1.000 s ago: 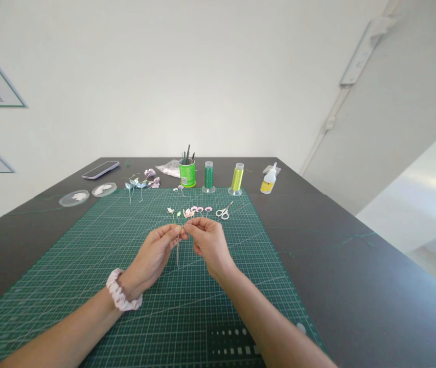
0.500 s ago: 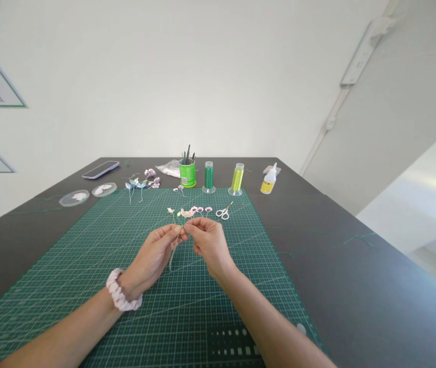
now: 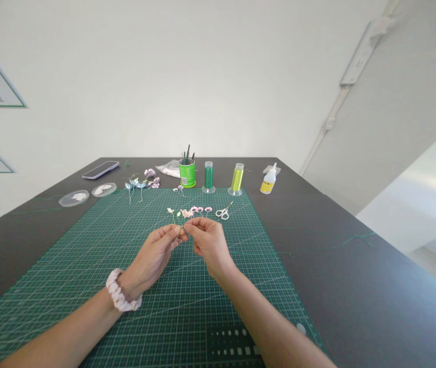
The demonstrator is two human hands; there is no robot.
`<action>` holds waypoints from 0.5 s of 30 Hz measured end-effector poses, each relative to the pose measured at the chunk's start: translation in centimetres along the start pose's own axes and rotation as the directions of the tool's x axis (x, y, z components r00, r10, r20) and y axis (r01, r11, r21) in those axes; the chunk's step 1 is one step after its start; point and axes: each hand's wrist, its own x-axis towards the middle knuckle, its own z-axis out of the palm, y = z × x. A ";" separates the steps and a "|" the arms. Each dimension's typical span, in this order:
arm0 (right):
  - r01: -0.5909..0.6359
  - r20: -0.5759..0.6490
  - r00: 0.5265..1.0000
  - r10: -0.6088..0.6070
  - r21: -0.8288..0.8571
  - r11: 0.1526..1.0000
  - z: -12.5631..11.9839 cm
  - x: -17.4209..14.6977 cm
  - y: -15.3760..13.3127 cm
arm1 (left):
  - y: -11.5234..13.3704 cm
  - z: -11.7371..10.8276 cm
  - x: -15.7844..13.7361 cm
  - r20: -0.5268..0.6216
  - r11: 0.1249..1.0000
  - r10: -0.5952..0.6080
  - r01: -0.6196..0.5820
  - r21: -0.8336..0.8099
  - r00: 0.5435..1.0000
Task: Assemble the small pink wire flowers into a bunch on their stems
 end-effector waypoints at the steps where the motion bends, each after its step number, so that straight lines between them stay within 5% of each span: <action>1: -0.001 0.000 1.000 0.001 0.001 1.000 0.0 0.0 0.0 | 0.0 0.0 0.0 -0.001 1.000 0.002 -0.002 0.003 1.000; 15: -0.009 0.010 1.000 0.009 0.012 1.000 -0.1 0.0 -0.1 | 0.7 0.6 0.0 0.031 0.995 -0.027 0.030 -0.099 0.999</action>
